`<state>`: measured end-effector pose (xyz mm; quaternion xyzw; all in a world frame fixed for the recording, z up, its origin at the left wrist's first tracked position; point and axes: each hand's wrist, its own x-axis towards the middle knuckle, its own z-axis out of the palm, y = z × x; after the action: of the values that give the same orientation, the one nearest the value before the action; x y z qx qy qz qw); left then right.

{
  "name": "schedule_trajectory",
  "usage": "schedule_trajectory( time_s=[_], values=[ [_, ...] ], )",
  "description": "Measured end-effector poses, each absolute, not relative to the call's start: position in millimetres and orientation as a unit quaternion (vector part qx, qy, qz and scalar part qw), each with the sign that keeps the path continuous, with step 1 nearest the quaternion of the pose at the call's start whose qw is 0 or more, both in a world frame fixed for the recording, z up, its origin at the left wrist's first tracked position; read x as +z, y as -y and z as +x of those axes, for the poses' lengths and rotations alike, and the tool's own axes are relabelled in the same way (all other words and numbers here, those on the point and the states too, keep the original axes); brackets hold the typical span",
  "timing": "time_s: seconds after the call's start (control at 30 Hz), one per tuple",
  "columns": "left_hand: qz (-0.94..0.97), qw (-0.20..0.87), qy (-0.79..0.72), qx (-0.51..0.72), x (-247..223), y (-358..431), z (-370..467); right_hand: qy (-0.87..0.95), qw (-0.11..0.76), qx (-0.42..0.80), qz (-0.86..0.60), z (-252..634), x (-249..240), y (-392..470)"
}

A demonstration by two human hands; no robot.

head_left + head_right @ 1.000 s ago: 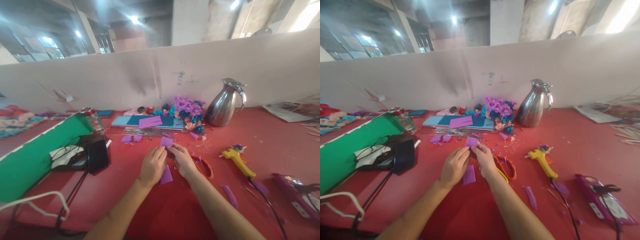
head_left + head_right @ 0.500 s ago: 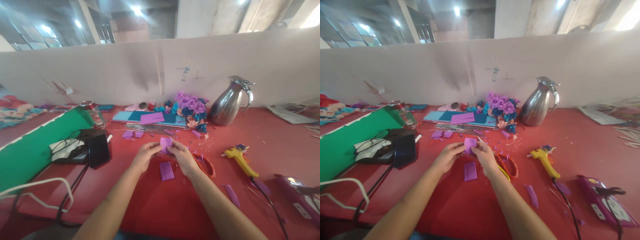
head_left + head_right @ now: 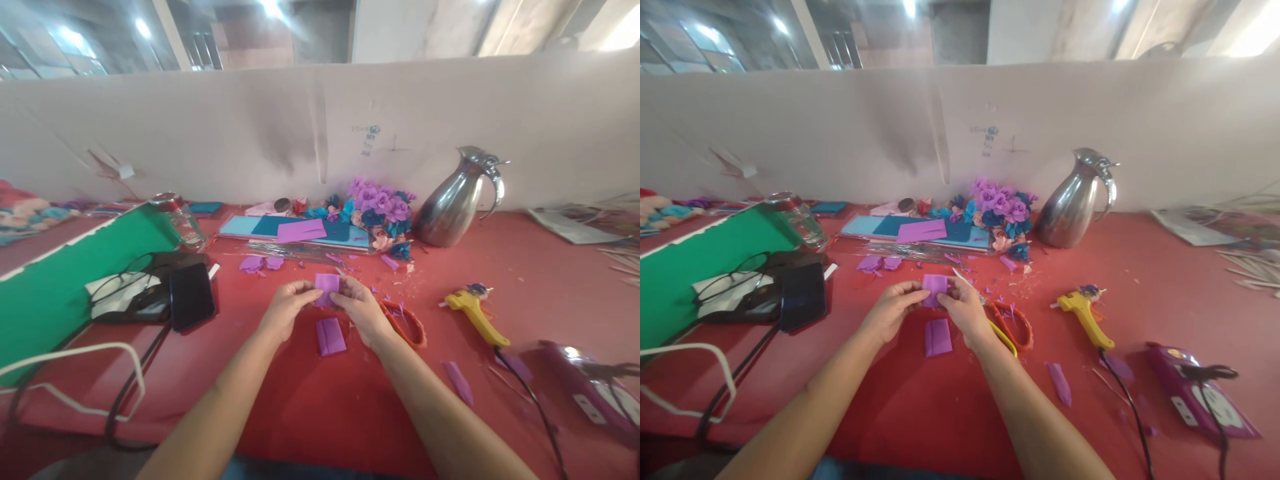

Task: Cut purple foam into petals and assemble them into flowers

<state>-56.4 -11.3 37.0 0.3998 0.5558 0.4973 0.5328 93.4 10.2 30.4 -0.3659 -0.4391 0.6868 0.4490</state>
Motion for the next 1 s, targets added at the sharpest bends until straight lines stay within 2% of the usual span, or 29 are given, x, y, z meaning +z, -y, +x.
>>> schedule_trajectory(
  time_s=[0.4,0.6,0.9,1.0],
  values=[
    [0.382,0.55,-0.547,0.502,34.3,10.7,-59.0,0.448,0.436,0.692,-0.36,94.6,28.9,-10.3],
    [0.447,0.557,-0.526,0.462,42.1,11.5,-61.5,0.527,0.39,0.652,-0.381,97.4,27.2,-11.0],
    [0.405,0.554,-0.537,0.49,40.6,12.8,-61.4,0.501,0.45,0.632,-0.384,97.6,24.1,-15.6],
    [0.428,0.559,-0.545,0.455,43.2,15.5,-60.2,0.49,0.476,0.616,-0.392,100.2,25.3,-17.9]
  ],
)
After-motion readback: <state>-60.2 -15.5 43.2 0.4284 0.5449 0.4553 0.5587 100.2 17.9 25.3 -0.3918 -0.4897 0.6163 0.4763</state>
